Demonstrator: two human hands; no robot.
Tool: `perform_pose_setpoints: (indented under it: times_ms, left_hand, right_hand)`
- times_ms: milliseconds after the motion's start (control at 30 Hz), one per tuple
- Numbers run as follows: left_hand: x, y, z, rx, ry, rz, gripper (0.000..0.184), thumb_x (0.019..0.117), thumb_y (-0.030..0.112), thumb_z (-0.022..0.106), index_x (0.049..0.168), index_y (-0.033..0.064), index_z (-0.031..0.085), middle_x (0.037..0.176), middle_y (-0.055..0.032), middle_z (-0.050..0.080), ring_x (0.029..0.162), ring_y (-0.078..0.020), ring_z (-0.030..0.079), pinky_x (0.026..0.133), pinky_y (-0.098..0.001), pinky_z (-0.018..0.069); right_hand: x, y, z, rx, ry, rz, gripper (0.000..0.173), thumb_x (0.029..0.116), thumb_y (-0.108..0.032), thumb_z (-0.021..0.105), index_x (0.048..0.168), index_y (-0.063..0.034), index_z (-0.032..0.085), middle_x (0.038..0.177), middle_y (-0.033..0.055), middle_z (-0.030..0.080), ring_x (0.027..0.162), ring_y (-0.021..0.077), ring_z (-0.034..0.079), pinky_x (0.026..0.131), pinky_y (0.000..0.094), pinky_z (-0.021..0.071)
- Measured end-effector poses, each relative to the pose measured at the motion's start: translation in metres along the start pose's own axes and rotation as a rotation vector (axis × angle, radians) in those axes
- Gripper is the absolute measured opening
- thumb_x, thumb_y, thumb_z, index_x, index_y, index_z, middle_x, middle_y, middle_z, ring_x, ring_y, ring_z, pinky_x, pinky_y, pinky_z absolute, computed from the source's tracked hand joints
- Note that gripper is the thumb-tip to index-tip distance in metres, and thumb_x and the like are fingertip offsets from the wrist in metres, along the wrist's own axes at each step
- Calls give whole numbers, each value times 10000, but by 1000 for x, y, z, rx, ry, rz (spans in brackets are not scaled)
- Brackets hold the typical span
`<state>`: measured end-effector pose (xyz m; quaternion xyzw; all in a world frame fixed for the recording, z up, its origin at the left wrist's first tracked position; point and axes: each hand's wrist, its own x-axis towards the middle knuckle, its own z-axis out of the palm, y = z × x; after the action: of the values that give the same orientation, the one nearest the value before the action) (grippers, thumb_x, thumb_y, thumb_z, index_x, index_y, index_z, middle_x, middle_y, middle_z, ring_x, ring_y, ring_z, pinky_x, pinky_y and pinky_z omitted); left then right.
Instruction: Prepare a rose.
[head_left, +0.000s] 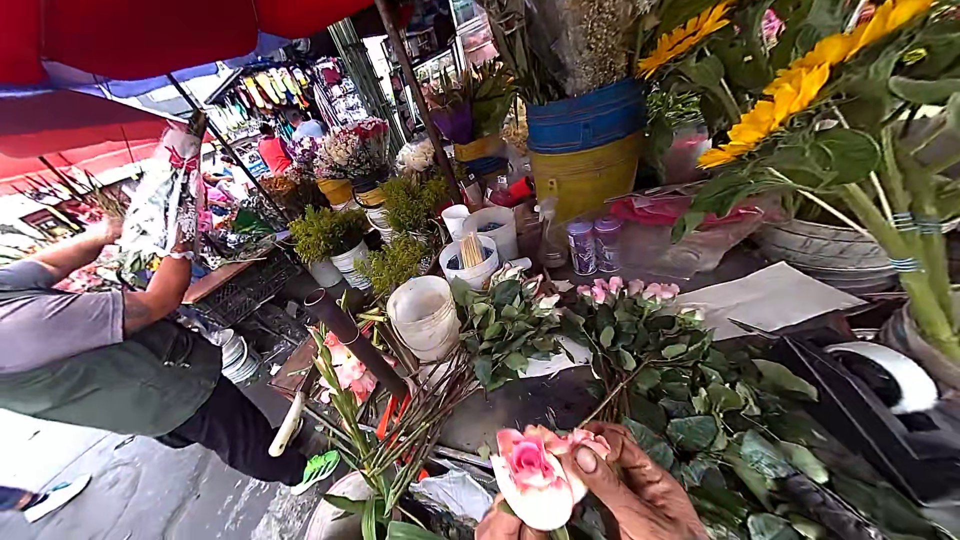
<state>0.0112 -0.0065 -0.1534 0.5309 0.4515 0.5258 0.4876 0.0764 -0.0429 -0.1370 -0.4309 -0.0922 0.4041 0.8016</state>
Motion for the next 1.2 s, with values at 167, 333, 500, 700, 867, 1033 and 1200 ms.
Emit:
perform_pose_setpoints:
  times_ms: [167,333,500,700,867,1033,1200]
  left_hand:
    - [56,-151,-51,-172,-98,81,220,1014,42,500,942,-30,694,793,-59,713,733,-98,691,720,-285,602]
    - [48,-144,-50,-275,-129,127,179,936,-60,564,910,-20,737,768,-51,725,650,-65,657,650,-222,571]
    - [31,-147,-43,-227,-187,226,141,868,-71,628,912,-17,751,793,-41,734,688,-63,681,708,-229,593]
    - [27,-119,-47,-278,-120,137,250,829,-210,471,824,-60,670,678,21,675,641,9,638,695,-169,556]
    - [31,-101,-56,-283,-156,10,273,912,-188,454,880,-68,697,669,-15,686,546,-5,581,592,-159,517]
    - [30,-98,-60,-324,-176,41,244,850,-206,527,843,-54,719,642,-27,681,529,-22,591,584,-170,527]
    - [24,-102,-58,-324,-158,118,203,728,-222,589,766,-46,682,639,-26,680,578,-43,649,614,-191,560]
  right_hand:
    - [24,66,-16,167,82,-338,124,982,62,469,962,-47,525,914,4,634,911,59,646,919,253,554]
    - [66,80,-54,-40,-48,-417,166,967,22,478,1129,-15,475,973,81,655,827,170,688,734,366,623]
    - [72,76,-57,-694,-256,-631,356,903,-370,756,1111,-83,717,962,2,715,797,70,655,672,265,558]
    - [57,98,-49,-547,-130,-778,330,764,-238,888,985,-42,741,942,34,738,852,86,700,754,249,608]
    - [68,112,-59,-210,-27,-321,75,921,-65,686,989,-39,666,767,-12,687,551,38,577,461,219,461]
    - [78,86,-68,-454,-95,-448,189,983,-52,511,999,-6,694,863,22,715,655,54,617,536,219,476]
    - [43,50,-33,-1152,-205,-878,542,854,-586,715,841,-53,619,722,80,591,621,148,563,535,321,460]
